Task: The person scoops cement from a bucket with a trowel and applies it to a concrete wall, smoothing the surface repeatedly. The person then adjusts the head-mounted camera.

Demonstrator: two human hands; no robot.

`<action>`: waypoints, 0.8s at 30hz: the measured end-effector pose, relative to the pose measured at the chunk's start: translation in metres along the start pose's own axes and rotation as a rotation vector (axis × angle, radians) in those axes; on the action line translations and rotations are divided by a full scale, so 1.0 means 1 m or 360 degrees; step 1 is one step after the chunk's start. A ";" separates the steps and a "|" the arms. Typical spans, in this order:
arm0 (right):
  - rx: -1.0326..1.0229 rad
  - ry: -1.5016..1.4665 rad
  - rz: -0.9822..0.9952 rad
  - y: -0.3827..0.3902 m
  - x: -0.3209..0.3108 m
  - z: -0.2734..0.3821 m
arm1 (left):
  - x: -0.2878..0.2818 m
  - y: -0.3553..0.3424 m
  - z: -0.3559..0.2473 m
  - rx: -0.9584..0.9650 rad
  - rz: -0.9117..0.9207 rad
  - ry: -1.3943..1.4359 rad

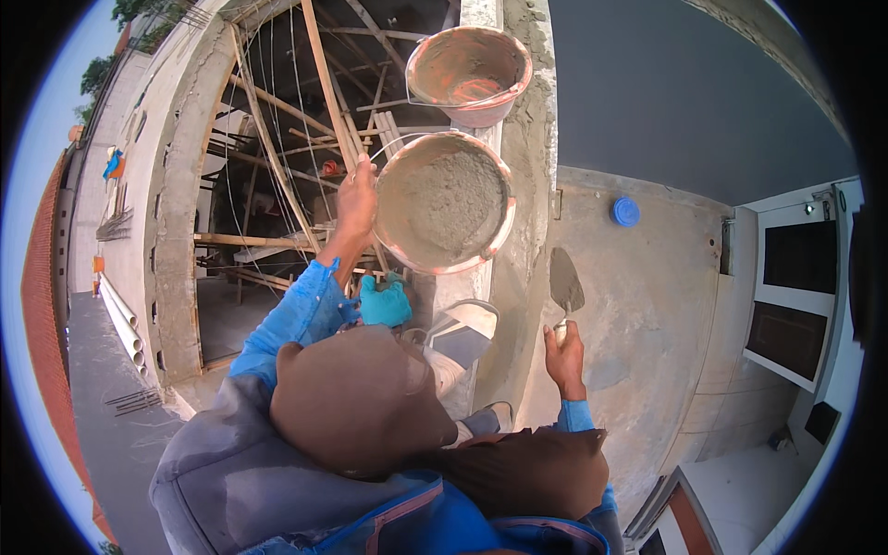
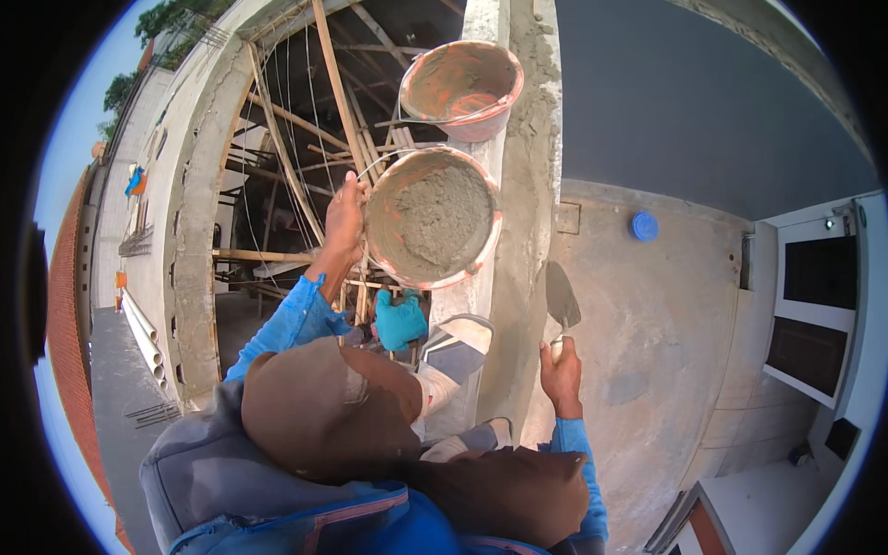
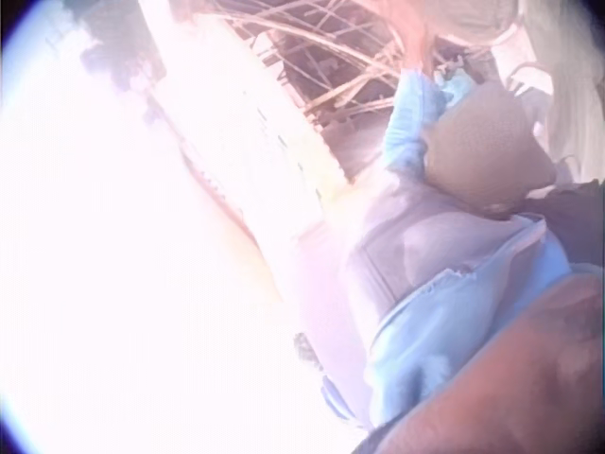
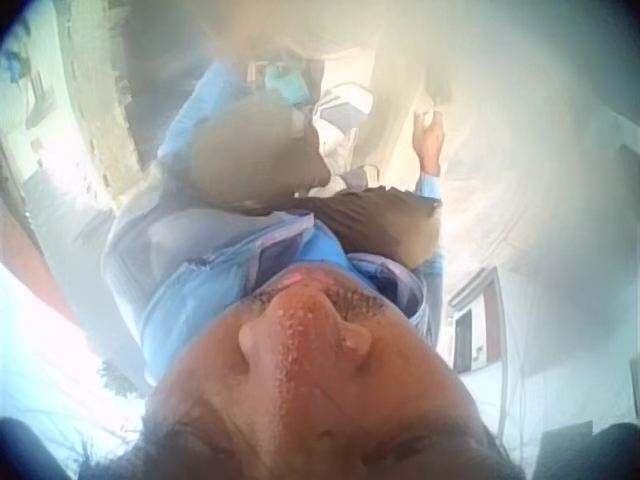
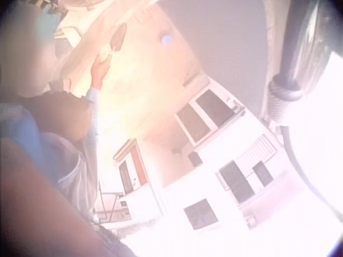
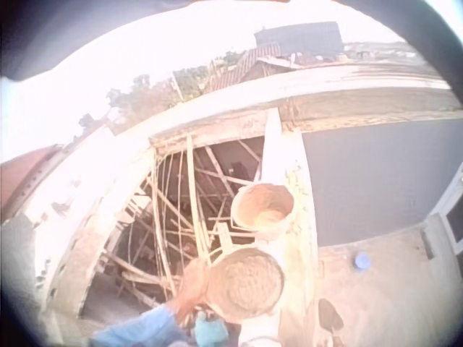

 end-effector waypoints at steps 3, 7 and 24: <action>-0.0140 -0.0002 -0.0044 -0.019 -0.034 0.044 | 0.005 0.022 -0.032 0.0379 -0.0118 -0.0101; -0.0149 0.0018 -0.0099 -0.028 -0.069 0.095 | 0.037 0.076 -0.047 0.0145 0.0400 -0.0427; 0.0889 -0.1068 0.0268 -0.099 -0.021 0.280 | -0.123 0.153 -0.108 -0.0927 0.0128 -0.0140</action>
Point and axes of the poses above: each hand's wrist, its own y-axis away from the middle knuckle, its own x-axis out of the palm, z = x × y, the point moved 5 cm from there along -y, towards the middle knuckle, and after that the axes turned 10 degrees about -z, right-handed, at the moved point
